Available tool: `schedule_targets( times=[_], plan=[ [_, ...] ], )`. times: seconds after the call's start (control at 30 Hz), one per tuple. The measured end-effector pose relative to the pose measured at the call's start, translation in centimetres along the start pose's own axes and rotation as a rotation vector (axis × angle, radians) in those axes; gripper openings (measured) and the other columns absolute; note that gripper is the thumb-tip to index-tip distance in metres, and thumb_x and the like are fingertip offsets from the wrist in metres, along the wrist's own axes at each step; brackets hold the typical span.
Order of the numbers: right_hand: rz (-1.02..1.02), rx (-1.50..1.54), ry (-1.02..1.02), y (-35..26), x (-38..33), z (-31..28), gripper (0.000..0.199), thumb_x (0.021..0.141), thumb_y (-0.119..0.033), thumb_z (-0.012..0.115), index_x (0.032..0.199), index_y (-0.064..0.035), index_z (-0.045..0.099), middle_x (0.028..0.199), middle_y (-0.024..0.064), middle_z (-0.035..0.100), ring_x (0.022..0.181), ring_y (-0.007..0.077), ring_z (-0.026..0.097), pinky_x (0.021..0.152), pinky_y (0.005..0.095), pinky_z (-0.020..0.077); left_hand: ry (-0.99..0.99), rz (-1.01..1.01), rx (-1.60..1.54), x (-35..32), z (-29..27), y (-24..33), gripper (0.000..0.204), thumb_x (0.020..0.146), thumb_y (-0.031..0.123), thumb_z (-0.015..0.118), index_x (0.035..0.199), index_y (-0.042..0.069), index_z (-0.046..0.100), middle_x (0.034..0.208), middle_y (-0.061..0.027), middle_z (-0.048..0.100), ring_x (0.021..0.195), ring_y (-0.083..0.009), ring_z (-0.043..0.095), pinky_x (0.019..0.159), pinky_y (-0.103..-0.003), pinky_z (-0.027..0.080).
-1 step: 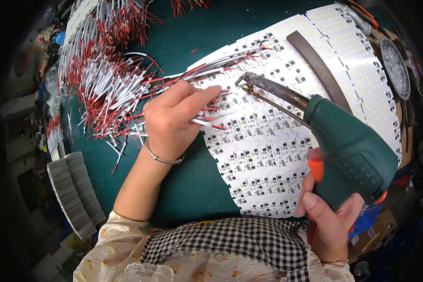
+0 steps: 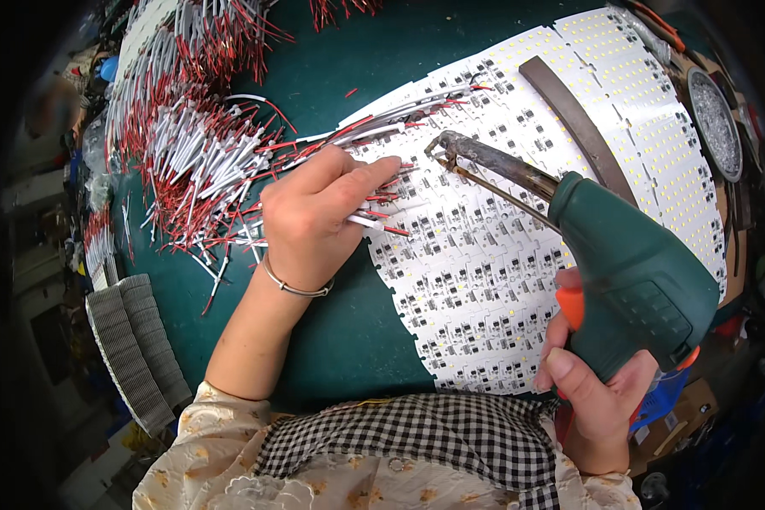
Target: The person solders pre-cut wires onto an LED light strip matrix using a soldering iron and solder from a spool.
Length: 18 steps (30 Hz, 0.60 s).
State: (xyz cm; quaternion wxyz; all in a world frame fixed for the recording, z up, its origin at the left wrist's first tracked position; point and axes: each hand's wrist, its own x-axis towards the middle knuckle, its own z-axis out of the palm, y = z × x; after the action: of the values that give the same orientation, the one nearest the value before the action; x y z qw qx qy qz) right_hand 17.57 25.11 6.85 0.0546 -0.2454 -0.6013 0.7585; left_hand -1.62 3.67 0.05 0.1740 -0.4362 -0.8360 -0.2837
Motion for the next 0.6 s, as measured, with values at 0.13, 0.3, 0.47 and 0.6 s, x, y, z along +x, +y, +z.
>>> schedule_targets(
  times=[0.13, 0.3, 0.47, 0.6],
  plan=[
    [0.042, -0.004, -0.007, 0.0, 0.0, 0.1, 0.063, 0.077, -0.003, 0.071, 0.130, 0.0118, 0.040, 0.122, 0.0235, 0.052, 0.062, 0.0135, 0.057, 0.048, 0.0238, 0.0510, -0.013, 0.043, 0.022, -0.1, 0.0, 0.0, 0.031, 0.066, 0.001, 0.063, 0.094, 0.012, 0.071, 0.066, -0.0015, 0.050, 0.052, -0.0161, 0.054, 0.040, -0.030, 0.041],
    [0.070, -0.008, 0.004, 0.0, 0.0, 0.3, 0.064, 0.077, -0.001, 0.071, 0.131, 0.0111, 0.040, 0.122, 0.0233, 0.053, 0.064, 0.0136, 0.057, 0.048, 0.0237, 0.0516, -0.114, 0.035, 0.074, 0.3, -0.8, 0.3, 0.036, 0.064, -0.001, 0.064, 0.097, 0.012, 0.072, 0.068, -0.0027, 0.054, 0.054, -0.0178, 0.057, 0.044, -0.031, 0.044],
    [0.034, -0.013, 0.000, 0.1, 0.1, 0.4, 0.063, 0.077, -0.001, 0.070, 0.131, 0.0108, 0.040, 0.121, 0.0234, 0.053, 0.065, 0.0139, 0.058, 0.050, 0.0237, 0.0520, -0.148, 0.011, 0.079, 0.5, -1.1, 0.3, 0.044, 0.061, -0.003, 0.064, 0.101, 0.013, 0.073, 0.070, -0.0034, 0.059, 0.056, -0.0202, 0.059, 0.046, -0.032, 0.046],
    [0.068, -0.007, -0.002, -0.1, 0.2, 0.4, 0.062, 0.077, 0.000, 0.069, 0.130, 0.0112, 0.040, 0.121, 0.0235, 0.053, 0.066, 0.0141, 0.058, 0.050, 0.0236, 0.0520, -0.177, 0.028, 0.011, 0.6, -1.1, 0.1, 0.043, 0.060, -0.004, 0.063, 0.099, 0.012, 0.072, 0.070, -0.0033, 0.059, 0.056, -0.0207, 0.059, 0.046, -0.032, 0.046]
  ],
)
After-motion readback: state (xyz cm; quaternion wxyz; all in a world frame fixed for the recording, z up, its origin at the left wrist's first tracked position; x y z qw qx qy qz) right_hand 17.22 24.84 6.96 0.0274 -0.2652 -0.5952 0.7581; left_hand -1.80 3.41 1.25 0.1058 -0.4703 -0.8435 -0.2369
